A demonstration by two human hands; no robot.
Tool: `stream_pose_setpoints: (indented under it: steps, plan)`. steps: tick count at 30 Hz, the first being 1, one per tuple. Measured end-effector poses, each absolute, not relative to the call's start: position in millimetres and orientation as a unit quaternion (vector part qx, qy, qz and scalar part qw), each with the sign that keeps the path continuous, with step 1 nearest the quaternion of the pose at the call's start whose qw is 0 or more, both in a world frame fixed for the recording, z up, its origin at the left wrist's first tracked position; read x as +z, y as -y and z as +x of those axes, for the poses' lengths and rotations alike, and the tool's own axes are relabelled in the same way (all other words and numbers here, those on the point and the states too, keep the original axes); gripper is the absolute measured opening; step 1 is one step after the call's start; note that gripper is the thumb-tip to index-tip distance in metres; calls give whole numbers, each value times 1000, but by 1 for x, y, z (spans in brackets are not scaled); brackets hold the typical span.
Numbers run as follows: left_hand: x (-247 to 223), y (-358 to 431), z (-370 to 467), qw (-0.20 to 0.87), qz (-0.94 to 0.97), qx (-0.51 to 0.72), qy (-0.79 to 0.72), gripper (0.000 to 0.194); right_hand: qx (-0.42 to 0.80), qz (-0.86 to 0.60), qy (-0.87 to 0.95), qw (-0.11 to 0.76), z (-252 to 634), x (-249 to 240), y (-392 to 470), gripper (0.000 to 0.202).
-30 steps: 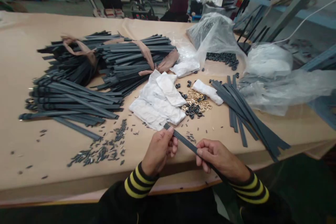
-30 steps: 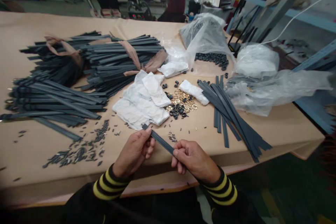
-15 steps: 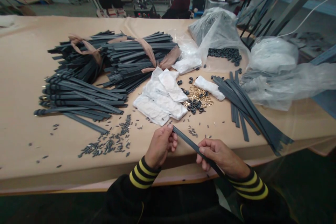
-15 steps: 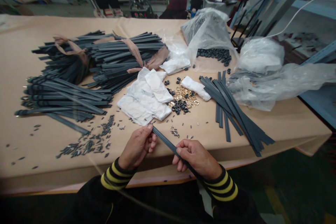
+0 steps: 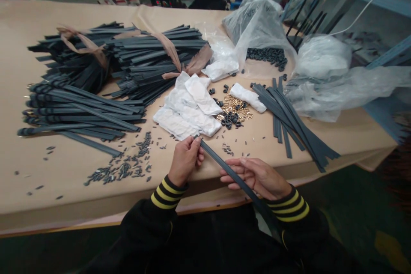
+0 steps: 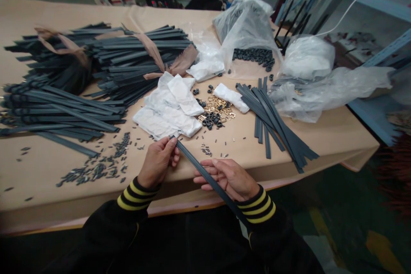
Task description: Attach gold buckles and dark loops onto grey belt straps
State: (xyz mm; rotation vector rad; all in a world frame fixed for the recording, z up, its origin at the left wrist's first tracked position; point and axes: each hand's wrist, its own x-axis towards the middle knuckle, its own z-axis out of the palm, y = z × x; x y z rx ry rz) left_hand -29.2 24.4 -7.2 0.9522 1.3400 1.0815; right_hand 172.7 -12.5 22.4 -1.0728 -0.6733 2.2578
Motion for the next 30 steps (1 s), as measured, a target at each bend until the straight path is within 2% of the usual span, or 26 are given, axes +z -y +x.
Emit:
stream_pose_setpoints:
  steps: [6,11,17,19,22,24,27,30]
  plan:
    - [1,-18,-21,559,419,432,-570,28,820,-403,311,263,165,19,9,29]
    - [10,-2,-5,645,427,393,-497,27,706,-446,463,296,147,20,4,15]
    - [11,2,2,762,317,373,-425,29,711,-406,472,326,143,21,8,11]
    - [9,3,4,708,361,385,-469,21,714,-408,462,333,144,18,9,11]
    - [8,7,6,476,514,446,-557,12,713,-424,439,346,145,14,9,15]
    - [8,12,6,377,601,439,-551,10,710,-432,427,356,145,11,8,18]
    - [8,17,5,419,650,377,-509,18,716,-434,425,346,146,8,5,23]
    - [7,14,3,448,648,351,-506,15,728,-406,442,331,149,9,4,25]
